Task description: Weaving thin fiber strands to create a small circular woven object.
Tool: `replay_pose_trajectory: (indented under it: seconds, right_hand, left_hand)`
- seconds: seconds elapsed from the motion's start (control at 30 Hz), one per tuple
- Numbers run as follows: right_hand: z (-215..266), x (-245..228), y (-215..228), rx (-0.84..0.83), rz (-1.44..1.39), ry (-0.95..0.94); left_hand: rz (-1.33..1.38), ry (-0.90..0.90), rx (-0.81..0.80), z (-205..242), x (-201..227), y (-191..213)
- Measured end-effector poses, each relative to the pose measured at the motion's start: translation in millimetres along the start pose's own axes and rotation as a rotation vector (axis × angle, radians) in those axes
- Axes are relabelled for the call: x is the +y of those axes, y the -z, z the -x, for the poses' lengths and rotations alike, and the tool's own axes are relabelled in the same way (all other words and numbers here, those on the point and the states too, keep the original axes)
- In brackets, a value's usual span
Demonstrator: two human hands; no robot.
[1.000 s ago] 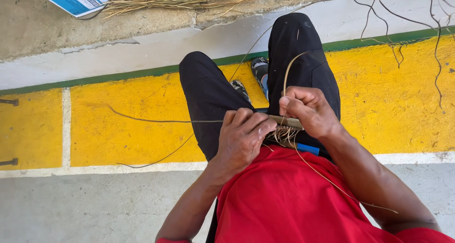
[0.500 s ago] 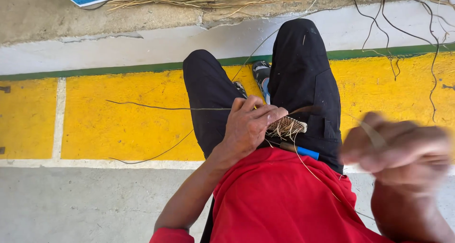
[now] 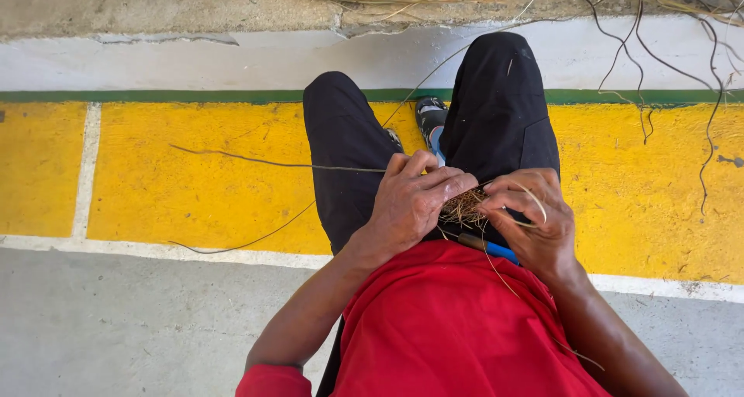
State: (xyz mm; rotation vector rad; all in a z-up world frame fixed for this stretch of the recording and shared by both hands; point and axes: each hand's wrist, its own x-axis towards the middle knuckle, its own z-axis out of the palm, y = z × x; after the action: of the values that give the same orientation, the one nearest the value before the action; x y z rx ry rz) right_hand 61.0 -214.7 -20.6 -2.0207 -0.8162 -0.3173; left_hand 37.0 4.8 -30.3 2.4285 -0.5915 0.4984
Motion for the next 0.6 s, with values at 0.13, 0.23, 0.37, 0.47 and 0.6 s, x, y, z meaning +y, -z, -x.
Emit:
replay_pose_trajectory:
  seconds: [0.13,0.23,0.37,0.47,0.6]
  right_hand:
    - [-3,2,-4,0.017,0.057,0.046]
    - [-3,9,-14,0.036,0.055,0.059]
    - [-6,4,-16,0.072,0.088,0.033]
    - [-6,9,-10,0.051,0.029,0.105]
    - [-18,35,-1,-0.115,0.040,0.137]
  left_hand:
    - [0.020,-0.020,0.009,-1,1,4]
    - [-0.001,-0.032,0.021,0,1,3]
    - [-0.004,-0.041,0.035,2,-3,1]
    - [0.026,-0.055,0.037,2,-2,6]
    - [0.002,-0.064,0.053,0,0,9]
